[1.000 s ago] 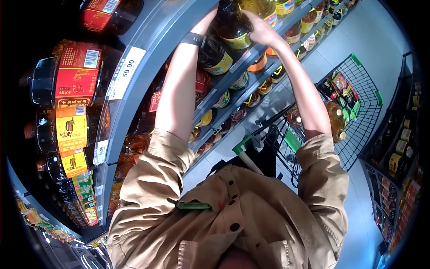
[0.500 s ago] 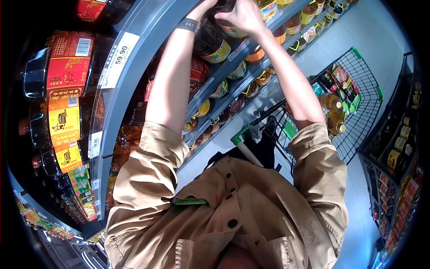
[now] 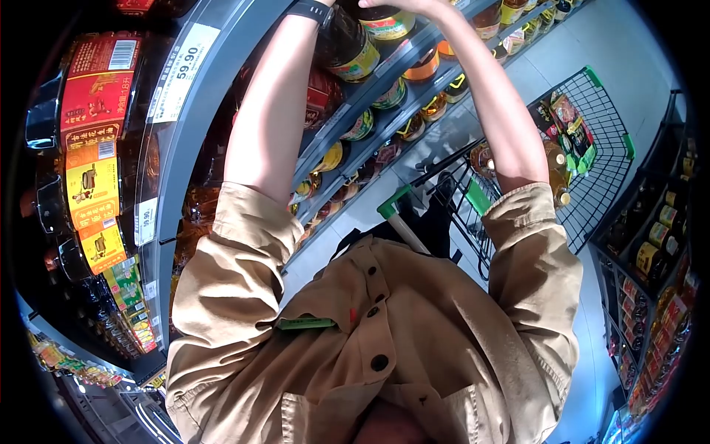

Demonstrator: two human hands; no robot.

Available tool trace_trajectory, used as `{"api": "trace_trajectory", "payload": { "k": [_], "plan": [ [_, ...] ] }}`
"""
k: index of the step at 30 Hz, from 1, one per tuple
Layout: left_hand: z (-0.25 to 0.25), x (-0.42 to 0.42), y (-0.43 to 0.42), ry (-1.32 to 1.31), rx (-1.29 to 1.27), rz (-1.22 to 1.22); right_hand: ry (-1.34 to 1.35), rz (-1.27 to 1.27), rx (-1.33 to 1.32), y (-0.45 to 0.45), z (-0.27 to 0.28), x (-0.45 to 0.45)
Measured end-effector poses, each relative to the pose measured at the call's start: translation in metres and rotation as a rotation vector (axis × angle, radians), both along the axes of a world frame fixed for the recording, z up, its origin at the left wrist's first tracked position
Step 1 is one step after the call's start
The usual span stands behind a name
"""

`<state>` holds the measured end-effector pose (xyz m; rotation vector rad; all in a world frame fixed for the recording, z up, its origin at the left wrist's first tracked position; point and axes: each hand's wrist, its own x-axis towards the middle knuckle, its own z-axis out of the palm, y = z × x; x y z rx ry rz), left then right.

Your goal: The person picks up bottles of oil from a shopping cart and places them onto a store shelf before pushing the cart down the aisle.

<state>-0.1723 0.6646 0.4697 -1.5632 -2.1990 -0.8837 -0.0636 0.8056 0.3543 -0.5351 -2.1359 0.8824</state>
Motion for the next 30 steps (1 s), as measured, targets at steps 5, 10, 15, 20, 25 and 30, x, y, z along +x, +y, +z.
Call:
{"api": "trace_trajectory", "payload": {
  "k": [5,10,15,20,25,30],
  "plan": [
    [0.002,-0.001,-0.003,0.014,-0.025,0.002,0.127,-0.134,-0.023,-0.041,0.027,0.009],
    [0.004,-0.002,-0.006,0.021,-0.052,0.003,0.147,-0.072,-0.031,-0.031,0.037,0.015],
    [0.004,-0.003,-0.01,0.037,-0.086,0.009,0.053,0.031,-0.146,-0.033,0.051,0.024],
    [-0.001,-0.005,-0.012,0.052,-0.138,0.009,0.3,0.076,-0.163,-0.047,0.04,0.029],
    [-0.007,-0.009,-0.016,0.086,-0.191,0.004,0.212,-0.414,-0.067,-0.106,-0.009,0.046],
    [-0.016,-0.019,-0.008,0.155,-0.258,-0.009,0.064,-0.288,-0.301,-0.239,-0.07,0.093]
  ]
}}
